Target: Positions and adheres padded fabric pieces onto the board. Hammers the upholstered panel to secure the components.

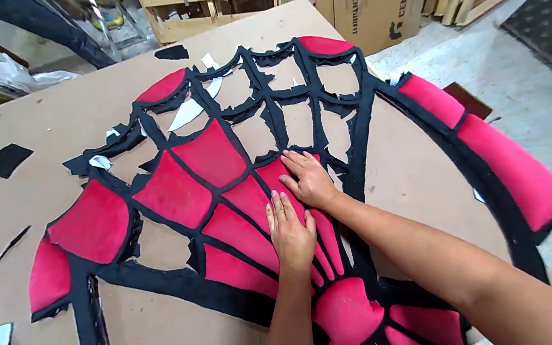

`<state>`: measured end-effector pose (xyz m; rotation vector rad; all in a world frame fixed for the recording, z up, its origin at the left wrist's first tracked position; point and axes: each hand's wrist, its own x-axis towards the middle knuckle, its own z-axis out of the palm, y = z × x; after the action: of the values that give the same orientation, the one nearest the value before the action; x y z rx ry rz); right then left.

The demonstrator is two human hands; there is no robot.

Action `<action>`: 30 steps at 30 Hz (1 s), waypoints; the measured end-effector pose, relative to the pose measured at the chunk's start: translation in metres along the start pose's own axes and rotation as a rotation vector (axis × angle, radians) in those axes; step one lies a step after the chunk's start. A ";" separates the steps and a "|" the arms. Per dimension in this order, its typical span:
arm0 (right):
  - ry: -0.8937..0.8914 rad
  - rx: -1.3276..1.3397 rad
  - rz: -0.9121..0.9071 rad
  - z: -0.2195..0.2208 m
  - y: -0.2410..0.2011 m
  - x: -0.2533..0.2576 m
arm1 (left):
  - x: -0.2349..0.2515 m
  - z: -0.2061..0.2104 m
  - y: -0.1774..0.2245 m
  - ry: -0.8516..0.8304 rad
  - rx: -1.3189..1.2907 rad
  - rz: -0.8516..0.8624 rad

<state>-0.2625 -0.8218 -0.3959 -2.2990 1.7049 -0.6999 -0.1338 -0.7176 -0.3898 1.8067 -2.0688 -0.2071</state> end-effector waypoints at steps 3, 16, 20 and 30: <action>-0.073 -0.067 0.012 -0.001 0.003 -0.006 | 0.000 0.000 0.004 -0.026 0.004 -0.016; -0.292 0.043 0.114 -0.016 -0.019 0.066 | -0.010 0.000 -0.007 0.069 -0.207 0.029; -0.321 0.318 0.066 -0.033 -0.009 0.093 | -0.008 0.000 -0.007 0.072 -0.237 -0.033; -0.205 0.279 0.022 -0.059 -0.037 0.099 | -0.009 -0.006 -0.006 0.118 -0.440 -0.084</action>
<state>-0.2371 -0.8959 -0.3032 -2.0777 1.4400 -0.6281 -0.1256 -0.7087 -0.3884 1.5907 -1.7035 -0.5211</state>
